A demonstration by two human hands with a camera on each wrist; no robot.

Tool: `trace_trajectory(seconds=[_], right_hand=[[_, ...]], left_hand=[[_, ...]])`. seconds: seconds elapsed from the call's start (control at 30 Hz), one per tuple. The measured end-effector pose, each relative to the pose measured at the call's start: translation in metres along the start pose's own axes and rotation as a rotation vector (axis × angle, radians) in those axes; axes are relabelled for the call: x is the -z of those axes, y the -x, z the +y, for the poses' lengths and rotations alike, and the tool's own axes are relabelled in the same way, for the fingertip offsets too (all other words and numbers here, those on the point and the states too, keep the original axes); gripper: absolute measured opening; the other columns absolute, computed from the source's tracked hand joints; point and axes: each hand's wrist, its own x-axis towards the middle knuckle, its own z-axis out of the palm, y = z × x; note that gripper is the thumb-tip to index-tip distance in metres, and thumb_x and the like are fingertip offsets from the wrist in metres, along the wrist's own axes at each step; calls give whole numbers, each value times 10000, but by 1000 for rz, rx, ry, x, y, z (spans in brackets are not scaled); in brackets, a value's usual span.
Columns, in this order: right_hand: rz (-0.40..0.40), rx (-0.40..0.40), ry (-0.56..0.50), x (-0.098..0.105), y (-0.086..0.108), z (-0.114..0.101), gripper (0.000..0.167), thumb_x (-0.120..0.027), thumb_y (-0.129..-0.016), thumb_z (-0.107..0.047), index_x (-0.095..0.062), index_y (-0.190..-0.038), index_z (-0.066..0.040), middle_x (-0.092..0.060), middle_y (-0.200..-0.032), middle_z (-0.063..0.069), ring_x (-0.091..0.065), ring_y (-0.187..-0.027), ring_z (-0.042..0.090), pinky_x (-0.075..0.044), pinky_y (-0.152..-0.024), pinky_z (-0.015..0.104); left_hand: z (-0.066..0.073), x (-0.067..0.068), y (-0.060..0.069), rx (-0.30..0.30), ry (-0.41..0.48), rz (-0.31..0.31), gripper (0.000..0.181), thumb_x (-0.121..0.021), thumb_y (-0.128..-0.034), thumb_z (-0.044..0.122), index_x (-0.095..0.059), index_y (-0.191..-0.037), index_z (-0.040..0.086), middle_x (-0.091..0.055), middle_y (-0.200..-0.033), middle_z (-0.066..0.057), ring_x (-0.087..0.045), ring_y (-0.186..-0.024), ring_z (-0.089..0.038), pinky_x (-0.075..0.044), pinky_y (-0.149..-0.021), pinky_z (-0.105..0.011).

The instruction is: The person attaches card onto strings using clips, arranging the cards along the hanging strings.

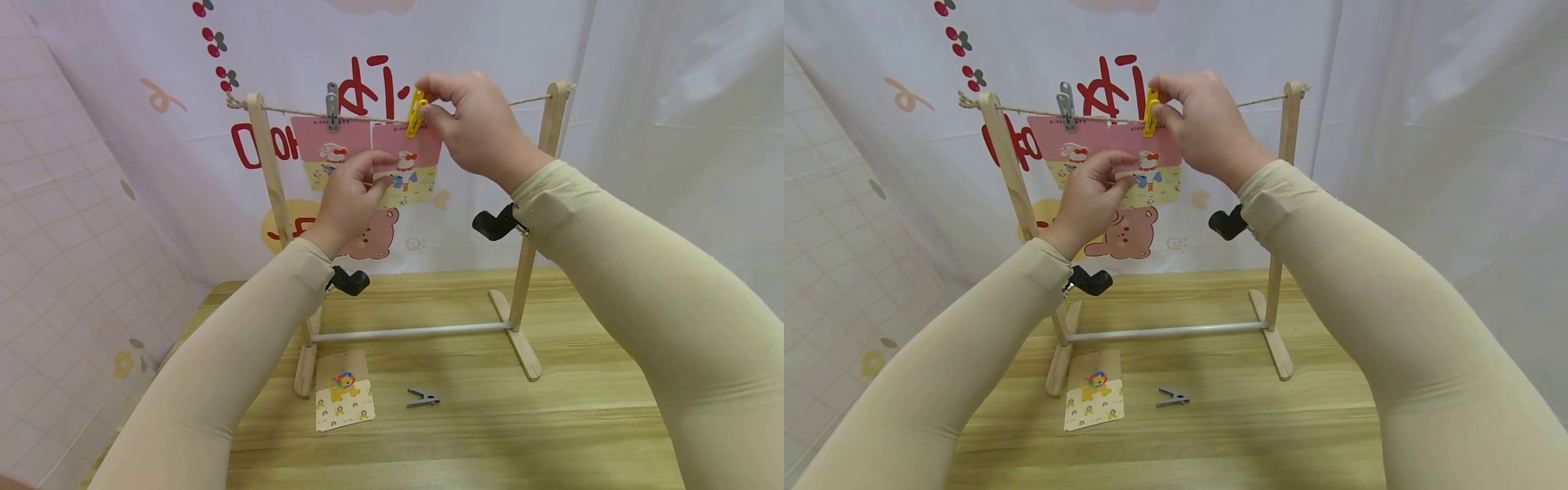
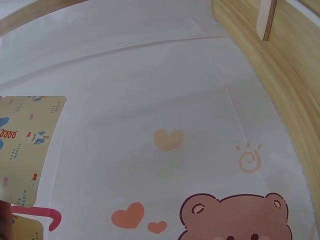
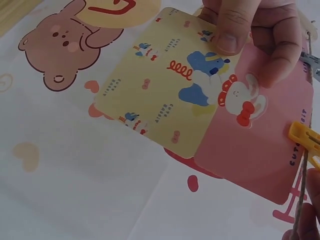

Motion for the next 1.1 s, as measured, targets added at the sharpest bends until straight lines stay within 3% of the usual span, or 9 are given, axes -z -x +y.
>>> trace_trajectory(seconds=[0.27,0.63,0.87,1.1], right_hand=[[54,24,35,-6,2,4,410,-644,-1058,-203,-635,-1466,-172,-696,-1407,-1,-487,-1302,222,-340,-1129,365],[137,93,89,-11,9,12,425,-677,-1038,-241,-644,-1455,-169,-708,-1375,47,-491,-1341,248,-350,-1149,361],[212,207,131,-17,22,19,501,-726,-1006,-218,-613,-1464,-51,-664,-1445,122,-506,-1384,311,-296,-1225,403],[247,228,116,-26,35,24,508,-783,-960,-187,-645,-1428,-41,-633,-1478,115,-430,-1415,331,-303,-1216,455]], left_hand=[[1,0,1,-7,28,-8,268,-655,-1044,113,-703,-1306,133,-697,-1231,-7,-509,-798,-169,-483,-722,-227],[4,0,3,-26,26,30,272,-661,-1040,118,-704,-1309,117,-653,-1069,-54,-478,-778,-178,-454,-712,-223],[6,0,4,-30,20,40,290,-668,-1038,127,-681,-1326,103,-674,-1258,-35,-551,-826,-163,-504,-763,-201],[7,0,5,-31,-2,53,289,-673,-1036,135,-680,-1324,107,-666,-1298,-27,-591,-853,-147,-540,-805,-189]])
